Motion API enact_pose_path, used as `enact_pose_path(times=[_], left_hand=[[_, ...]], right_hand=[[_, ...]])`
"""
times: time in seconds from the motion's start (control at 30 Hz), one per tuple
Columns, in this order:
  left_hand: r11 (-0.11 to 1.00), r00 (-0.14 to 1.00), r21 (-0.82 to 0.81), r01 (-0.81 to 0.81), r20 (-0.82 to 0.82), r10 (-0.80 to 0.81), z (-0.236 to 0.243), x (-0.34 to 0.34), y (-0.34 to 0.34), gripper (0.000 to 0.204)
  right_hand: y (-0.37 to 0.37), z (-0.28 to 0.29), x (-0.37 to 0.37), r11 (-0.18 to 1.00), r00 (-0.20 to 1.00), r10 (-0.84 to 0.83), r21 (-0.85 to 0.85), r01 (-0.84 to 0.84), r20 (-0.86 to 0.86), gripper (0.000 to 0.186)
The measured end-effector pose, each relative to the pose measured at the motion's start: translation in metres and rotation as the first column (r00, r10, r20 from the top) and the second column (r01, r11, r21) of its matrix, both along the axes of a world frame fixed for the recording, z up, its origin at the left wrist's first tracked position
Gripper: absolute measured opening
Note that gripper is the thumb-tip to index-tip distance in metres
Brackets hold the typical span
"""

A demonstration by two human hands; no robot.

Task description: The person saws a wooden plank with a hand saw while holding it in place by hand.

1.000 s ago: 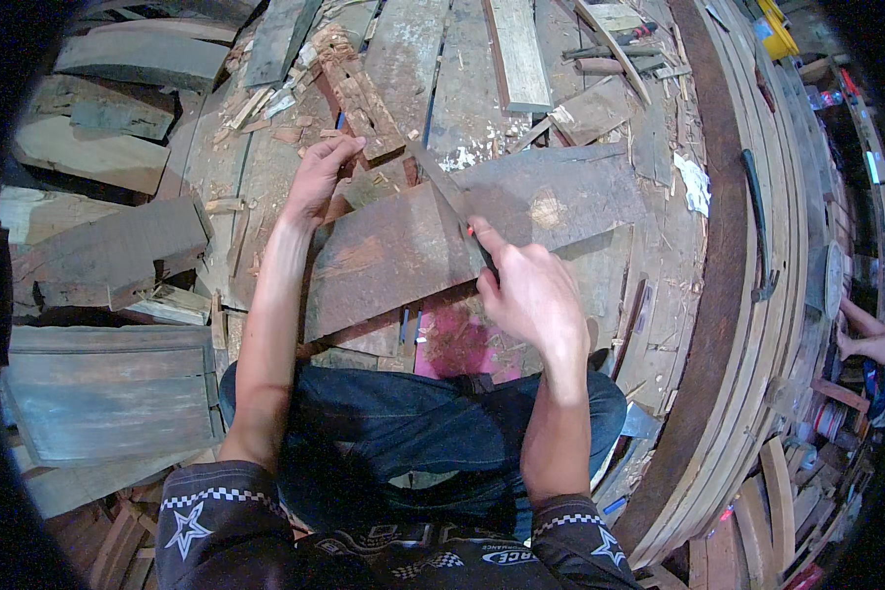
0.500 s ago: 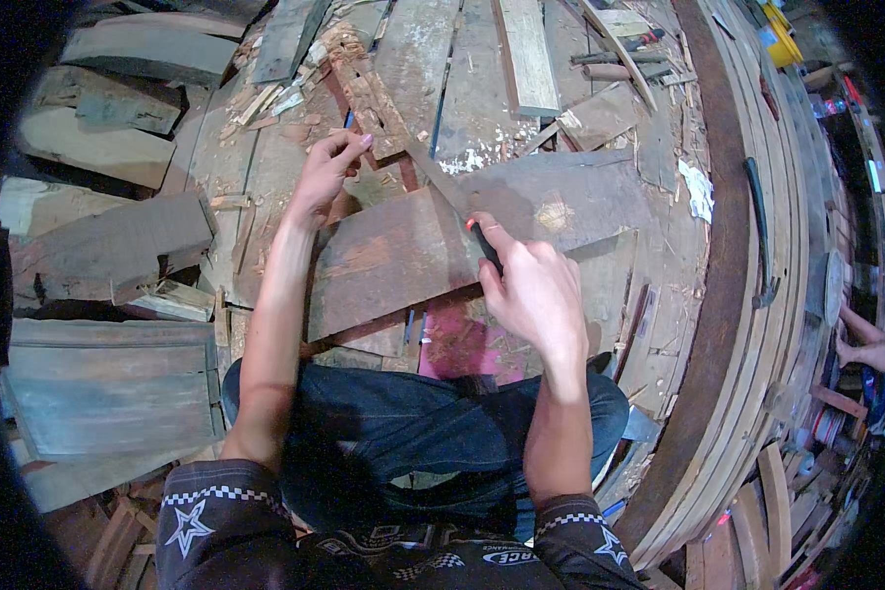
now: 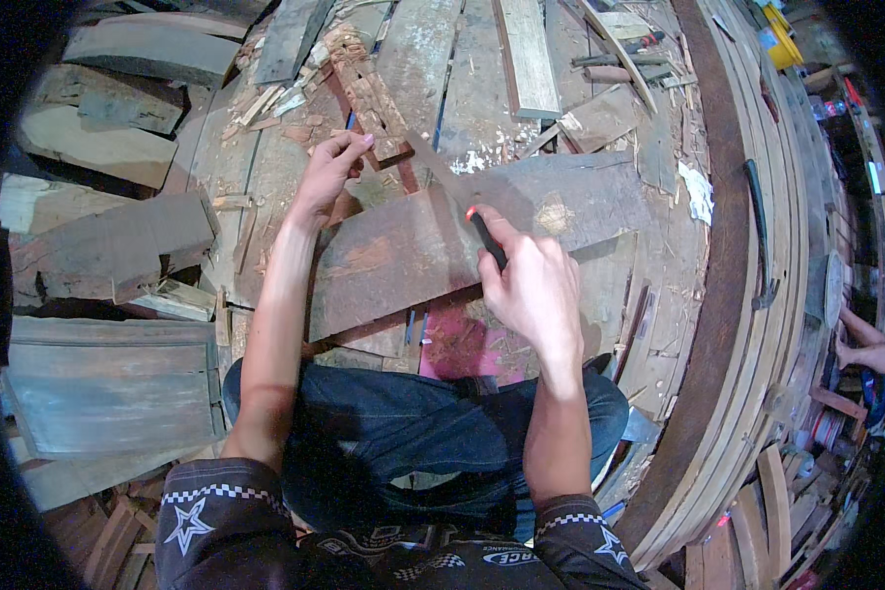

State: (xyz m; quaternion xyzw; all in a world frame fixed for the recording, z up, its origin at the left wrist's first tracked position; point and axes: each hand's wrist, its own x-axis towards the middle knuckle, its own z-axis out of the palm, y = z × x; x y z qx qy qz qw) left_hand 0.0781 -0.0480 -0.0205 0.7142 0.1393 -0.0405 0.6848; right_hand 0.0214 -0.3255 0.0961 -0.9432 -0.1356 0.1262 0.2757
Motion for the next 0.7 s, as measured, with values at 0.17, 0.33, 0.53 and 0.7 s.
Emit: enact_pose_path(times=[0.17, 0.33, 0.53, 0.7], left_hand=[[1.000, 1.000, 0.003, -0.004, 0.029, 0.004, 0.001, 0.000, -0.002, 0.024], [0.997, 1.000, -0.081, -0.005, 0.021, 0.007, -0.001, 0.001, 0.001, 0.031], [0.988, 0.999, -0.149, -0.028, 0.019, 0.031, 0.001, 0.001, -0.005, 0.029], [0.989, 1.000, -0.147, -0.015, 0.021, 0.019, 0.003, 0.000, -0.002, 0.030]], right_hand=[[0.003, 0.002, 0.000, 0.996, 0.995, -0.075, 0.059, 0.071, 0.064, 0.043], [-0.003, 0.001, 0.001, 0.999, 1.000, -0.017, -0.042, 0.018, 0.018, 0.042], [-0.004, 0.006, 0.001, 0.998, 0.998, -0.053, -0.025, 0.054, 0.024, 0.040], [-0.001, 0.003, 0.001, 0.997, 0.998, -0.068, 0.042, 0.067, 0.017, 0.040]])
